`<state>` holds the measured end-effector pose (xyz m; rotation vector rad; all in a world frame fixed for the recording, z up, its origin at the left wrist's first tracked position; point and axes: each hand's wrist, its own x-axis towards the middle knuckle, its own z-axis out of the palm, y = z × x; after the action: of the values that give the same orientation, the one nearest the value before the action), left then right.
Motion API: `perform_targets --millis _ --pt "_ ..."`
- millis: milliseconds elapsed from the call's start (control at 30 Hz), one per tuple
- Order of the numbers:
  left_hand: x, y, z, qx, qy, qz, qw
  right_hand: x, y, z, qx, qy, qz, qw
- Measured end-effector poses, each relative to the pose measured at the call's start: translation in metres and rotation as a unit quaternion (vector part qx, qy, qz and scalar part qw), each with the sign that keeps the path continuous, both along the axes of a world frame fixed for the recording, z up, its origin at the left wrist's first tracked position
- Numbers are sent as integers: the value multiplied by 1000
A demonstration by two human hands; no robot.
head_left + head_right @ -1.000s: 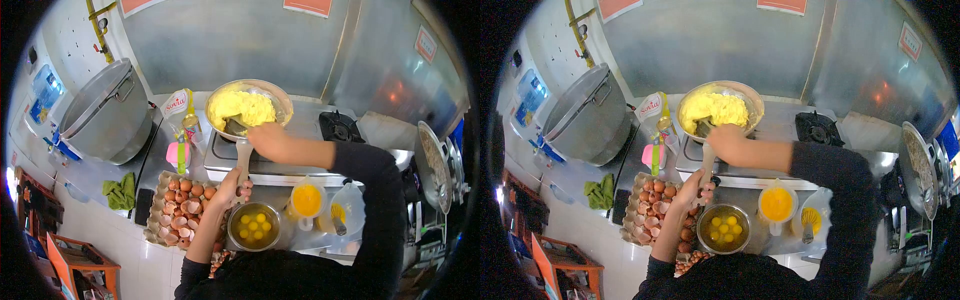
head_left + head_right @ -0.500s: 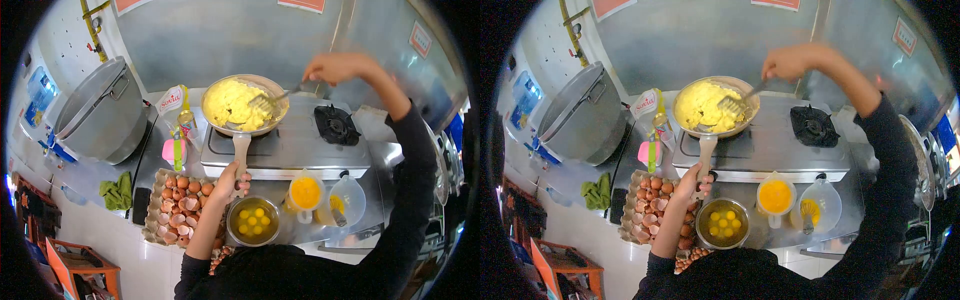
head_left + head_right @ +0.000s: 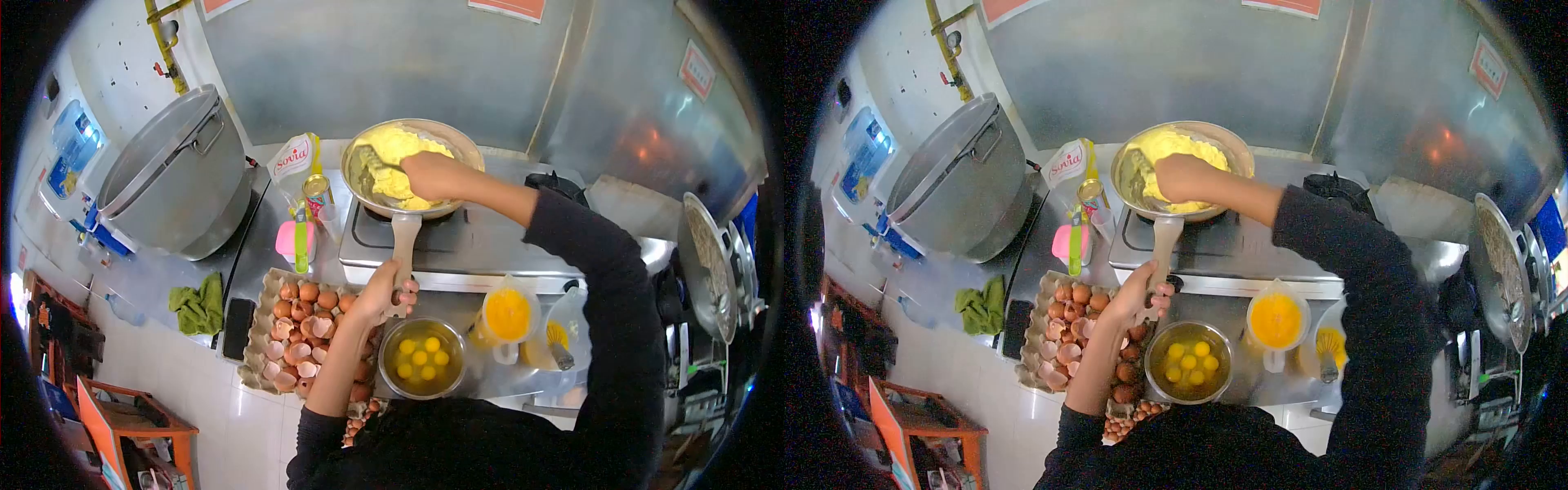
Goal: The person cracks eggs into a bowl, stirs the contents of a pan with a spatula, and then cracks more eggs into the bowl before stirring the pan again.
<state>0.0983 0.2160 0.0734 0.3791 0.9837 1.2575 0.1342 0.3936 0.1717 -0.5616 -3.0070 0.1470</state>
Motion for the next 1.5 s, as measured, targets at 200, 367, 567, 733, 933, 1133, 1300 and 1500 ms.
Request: perform_targets --millis 200,367,567,733,933,1133,1300,1500 --pt "2 3 -10 13 -23 23 999 13 89 46 -135 -161 -123 970" --pt "2 4 -7 16 -48 20 999 88 39 104 -179 -112 -102 972" --pt "1 3 -7 16 -32 8 999 90 -3 76 -24 -73 122 990" --pt "-1 3 -5 1 -25 -6 1000 5 -36 37 8 -1 20 1000" --pt "-1 7 -14 26 -23 15 999 -27 70 55 -81 -55 -107 989" --pt "6 7 -9 28 -35 21 999 44 65 150 -45 -126 -181 974" --pt "7 6 -8 18 -27 21 999 52 82 166 0 -275 -242 931" --pt "2 3 -3 -4 -35 5 999 72 194 48 -34 -219 -31 975"
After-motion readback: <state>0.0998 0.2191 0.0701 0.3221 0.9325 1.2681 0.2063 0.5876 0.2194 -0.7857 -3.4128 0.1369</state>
